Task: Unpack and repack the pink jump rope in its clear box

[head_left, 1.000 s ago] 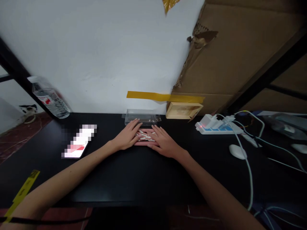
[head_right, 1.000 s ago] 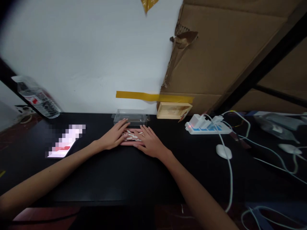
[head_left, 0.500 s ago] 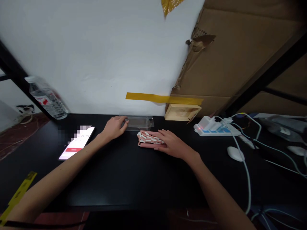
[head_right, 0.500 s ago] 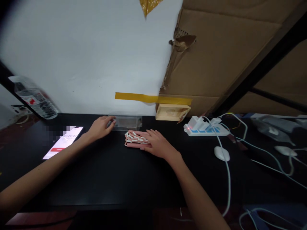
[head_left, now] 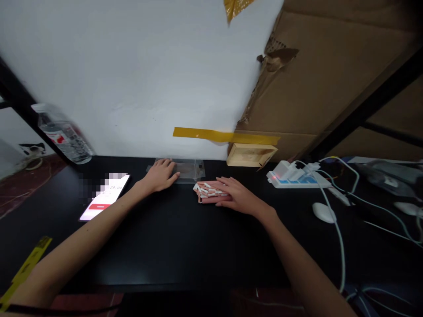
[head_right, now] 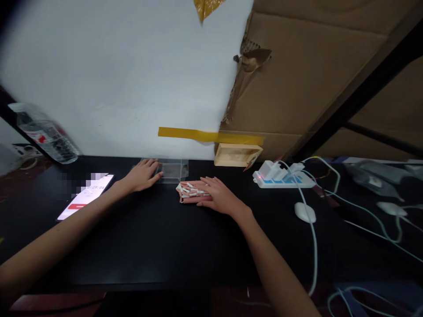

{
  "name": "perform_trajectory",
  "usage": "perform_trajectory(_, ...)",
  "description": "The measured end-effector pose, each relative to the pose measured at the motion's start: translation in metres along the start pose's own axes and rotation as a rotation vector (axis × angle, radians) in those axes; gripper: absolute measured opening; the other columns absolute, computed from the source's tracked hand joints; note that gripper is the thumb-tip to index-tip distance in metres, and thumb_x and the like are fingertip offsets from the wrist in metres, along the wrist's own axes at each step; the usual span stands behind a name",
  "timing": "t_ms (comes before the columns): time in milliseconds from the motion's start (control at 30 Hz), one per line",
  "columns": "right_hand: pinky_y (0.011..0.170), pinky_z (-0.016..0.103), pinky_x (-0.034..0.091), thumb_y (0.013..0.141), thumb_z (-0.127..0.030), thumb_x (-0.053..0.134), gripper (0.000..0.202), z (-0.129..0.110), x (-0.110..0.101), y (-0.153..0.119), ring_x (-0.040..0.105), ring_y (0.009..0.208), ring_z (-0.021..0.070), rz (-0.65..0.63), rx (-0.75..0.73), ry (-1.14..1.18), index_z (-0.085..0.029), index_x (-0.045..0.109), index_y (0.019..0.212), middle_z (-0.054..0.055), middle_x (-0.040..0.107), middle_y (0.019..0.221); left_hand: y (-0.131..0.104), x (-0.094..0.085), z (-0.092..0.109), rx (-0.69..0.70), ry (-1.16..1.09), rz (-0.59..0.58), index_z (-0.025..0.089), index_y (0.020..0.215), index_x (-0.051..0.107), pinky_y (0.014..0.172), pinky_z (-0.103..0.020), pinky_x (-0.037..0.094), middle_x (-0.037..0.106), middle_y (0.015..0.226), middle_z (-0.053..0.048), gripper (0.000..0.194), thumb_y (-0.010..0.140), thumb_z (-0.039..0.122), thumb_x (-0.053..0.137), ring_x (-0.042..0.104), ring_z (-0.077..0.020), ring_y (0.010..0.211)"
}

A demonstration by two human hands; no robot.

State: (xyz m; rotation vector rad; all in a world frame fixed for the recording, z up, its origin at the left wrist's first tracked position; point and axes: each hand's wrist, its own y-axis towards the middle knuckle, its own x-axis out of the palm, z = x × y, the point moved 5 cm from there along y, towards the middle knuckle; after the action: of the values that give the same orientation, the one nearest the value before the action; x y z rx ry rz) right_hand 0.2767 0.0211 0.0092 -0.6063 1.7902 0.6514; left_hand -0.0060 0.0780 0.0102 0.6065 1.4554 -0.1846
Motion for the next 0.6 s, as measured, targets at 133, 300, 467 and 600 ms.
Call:
perform_trajectory(133,0.117,0.059,0.028,0.084,-0.042,0.074,0.070,0.007,-0.006,-0.001,0.040,0.142,0.0333,0.003,0.010,0.058,-0.032,0.046,0.147,0.011,0.048,0.151,-0.001,-0.001,-0.005,0.018,0.004,0.024,0.009,0.134,0.050,0.109,-0.049,0.034,0.053,0.135,-0.020,0.058,0.100,0.051,0.029,0.046,-0.0360,0.130)
perform_trajectory(300,0.120,0.059,0.022,0.072,-0.058,0.079,0.101,0.023,-0.001,0.001,0.023,0.149,0.0380,0.035,0.127,0.021,-0.021,0.034,0.154,0.016,0.037,0.158,-0.002,0.013,-0.009,0.079,-0.029,-0.052,0.015,0.152,0.031,0.118,-0.052,0.019,0.031,0.158,-0.015,0.066,0.100,0.056,0.026,0.024,-0.0375,0.147)
perform_trajectory(467,0.120,0.061,0.023,0.072,-0.065,0.075,0.101,0.032,0.006,0.001,0.019,0.150,0.0381,0.014,0.142,0.017,-0.023,0.034,0.155,0.013,0.037,0.158,-0.006,0.010,-0.003,0.202,-0.036,-0.092,0.020,0.155,0.027,0.120,-0.050,0.016,0.024,0.162,-0.012,0.065,0.102,0.057,0.023,0.020,-0.0330,0.149)
perform_trajectory(600,0.119,0.060,0.024,0.073,-0.065,0.074,0.100,0.036,0.008,0.001,0.018,0.151,0.0372,0.029,0.145,0.031,-0.023,0.034,0.155,0.013,0.037,0.158,-0.009,0.006,0.000,0.223,-0.044,-0.103,0.019,0.154,0.027,0.120,-0.050,0.015,0.024,0.162,-0.013,0.065,0.102,0.057,0.024,0.019,-0.0325,0.149)
